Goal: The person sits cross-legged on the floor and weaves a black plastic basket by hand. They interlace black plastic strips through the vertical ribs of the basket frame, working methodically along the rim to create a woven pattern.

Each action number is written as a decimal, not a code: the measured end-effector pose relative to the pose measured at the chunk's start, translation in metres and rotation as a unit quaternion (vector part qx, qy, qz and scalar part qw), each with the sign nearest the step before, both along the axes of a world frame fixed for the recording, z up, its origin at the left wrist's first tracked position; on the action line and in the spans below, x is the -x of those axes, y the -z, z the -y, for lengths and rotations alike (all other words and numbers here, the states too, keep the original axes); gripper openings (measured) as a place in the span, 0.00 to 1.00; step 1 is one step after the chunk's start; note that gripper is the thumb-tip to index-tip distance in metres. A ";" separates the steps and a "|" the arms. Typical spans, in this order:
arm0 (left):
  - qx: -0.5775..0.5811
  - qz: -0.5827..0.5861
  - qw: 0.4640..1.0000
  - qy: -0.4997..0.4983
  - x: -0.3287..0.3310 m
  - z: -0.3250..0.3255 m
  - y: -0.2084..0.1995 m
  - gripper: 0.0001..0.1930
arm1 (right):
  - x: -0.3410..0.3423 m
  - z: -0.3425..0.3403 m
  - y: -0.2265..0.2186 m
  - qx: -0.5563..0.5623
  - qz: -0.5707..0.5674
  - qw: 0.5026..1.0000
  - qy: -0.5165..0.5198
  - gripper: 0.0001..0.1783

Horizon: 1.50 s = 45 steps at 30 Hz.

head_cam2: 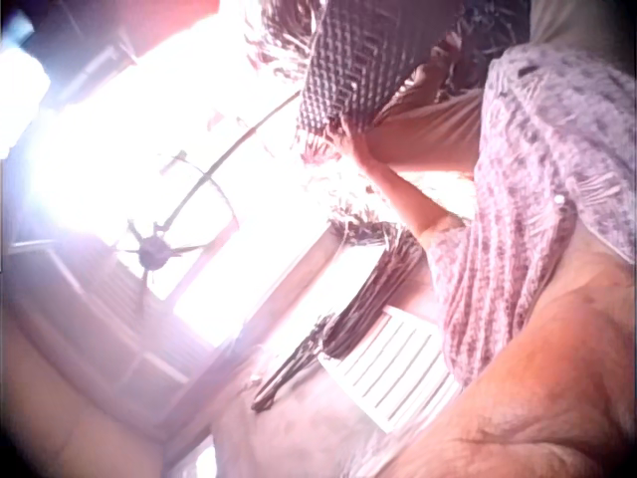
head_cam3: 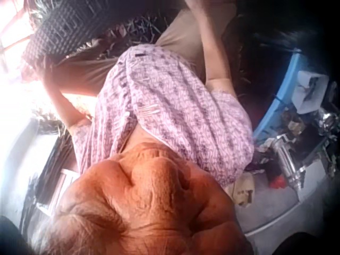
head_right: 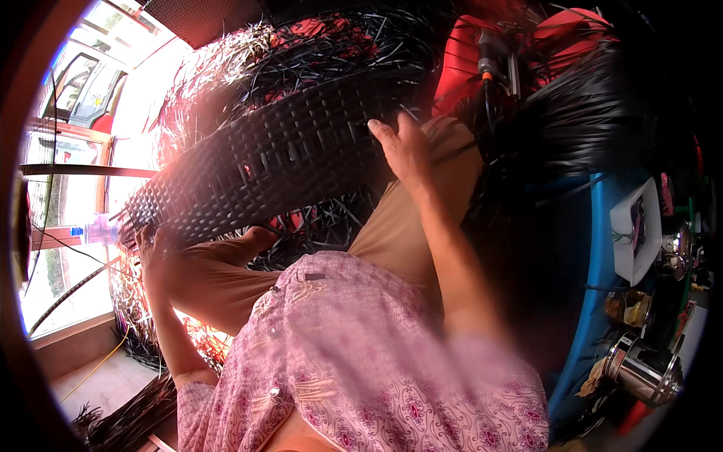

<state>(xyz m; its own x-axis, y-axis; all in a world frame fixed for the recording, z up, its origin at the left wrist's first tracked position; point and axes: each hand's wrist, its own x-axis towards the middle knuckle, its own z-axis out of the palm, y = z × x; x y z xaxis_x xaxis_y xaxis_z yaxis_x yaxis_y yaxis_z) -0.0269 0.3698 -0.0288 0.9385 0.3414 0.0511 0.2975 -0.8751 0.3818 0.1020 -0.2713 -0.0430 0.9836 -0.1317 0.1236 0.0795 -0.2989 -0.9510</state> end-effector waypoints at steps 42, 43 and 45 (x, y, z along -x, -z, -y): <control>-0.135 0.118 0.863 0.473 -0.082 0.495 0.012 0.33 | 0.198 0.457 0.418 0.232 -0.371 0.741 0.509 0.15; -0.138 0.088 0.871 0.463 -0.082 0.496 0.009 0.33 | 0.211 0.469 0.429 0.260 -0.374 0.736 0.500 0.15; -0.144 0.049 0.881 0.449 -0.081 0.499 0.004 0.33 | 0.237 0.493 0.444 0.316 -0.382 0.726 0.477 0.15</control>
<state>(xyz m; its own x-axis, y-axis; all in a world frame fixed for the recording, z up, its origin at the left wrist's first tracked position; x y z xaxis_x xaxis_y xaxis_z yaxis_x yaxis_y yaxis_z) 0.0541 -0.1290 -0.0328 0.8100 -0.5759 0.1106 -0.5853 -0.8057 0.0914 -0.1346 -0.7643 -0.4868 0.2961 -0.9521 -0.0768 -0.9283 -0.2679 -0.2579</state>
